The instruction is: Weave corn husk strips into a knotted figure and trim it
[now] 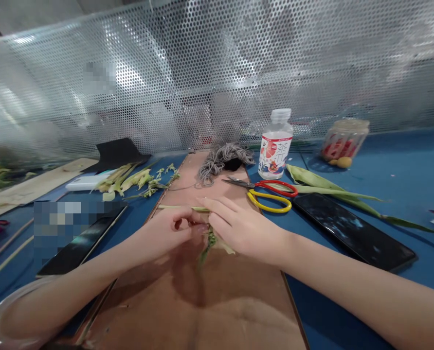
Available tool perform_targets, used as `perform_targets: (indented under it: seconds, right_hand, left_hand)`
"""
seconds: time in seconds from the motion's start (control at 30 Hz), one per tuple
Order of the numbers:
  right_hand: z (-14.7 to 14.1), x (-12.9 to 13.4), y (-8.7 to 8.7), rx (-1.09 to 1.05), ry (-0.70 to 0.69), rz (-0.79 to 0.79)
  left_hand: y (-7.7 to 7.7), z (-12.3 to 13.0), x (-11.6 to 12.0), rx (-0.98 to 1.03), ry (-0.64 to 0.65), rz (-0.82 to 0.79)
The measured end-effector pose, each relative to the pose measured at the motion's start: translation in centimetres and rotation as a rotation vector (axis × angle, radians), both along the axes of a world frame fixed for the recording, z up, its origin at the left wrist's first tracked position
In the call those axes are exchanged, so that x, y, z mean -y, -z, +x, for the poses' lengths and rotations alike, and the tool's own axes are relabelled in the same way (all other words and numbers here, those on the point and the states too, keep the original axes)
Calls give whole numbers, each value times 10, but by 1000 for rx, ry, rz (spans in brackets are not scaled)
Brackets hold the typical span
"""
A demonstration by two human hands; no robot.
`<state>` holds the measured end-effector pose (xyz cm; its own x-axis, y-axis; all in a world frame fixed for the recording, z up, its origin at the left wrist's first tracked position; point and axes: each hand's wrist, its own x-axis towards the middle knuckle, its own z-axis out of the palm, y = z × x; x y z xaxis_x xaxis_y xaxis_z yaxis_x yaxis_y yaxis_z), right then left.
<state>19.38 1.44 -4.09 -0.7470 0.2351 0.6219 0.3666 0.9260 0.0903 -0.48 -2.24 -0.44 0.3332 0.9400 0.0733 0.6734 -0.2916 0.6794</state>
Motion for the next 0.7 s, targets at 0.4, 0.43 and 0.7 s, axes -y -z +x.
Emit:
perform_targets:
  seconds: [0.4,0.43,0.7]
  right_hand:
    - [4,-1,-10,-98,76,60]
    - [4,0,-10,-108,77,4]
    - [-6,-2,-10,-334,132,-1095]
  left_hand:
    - [-1,-5,-2,54,-67,85]
    - [-1,-6,-3,72,-59,85]
    - [-3,-4,-3,128,-11,24]
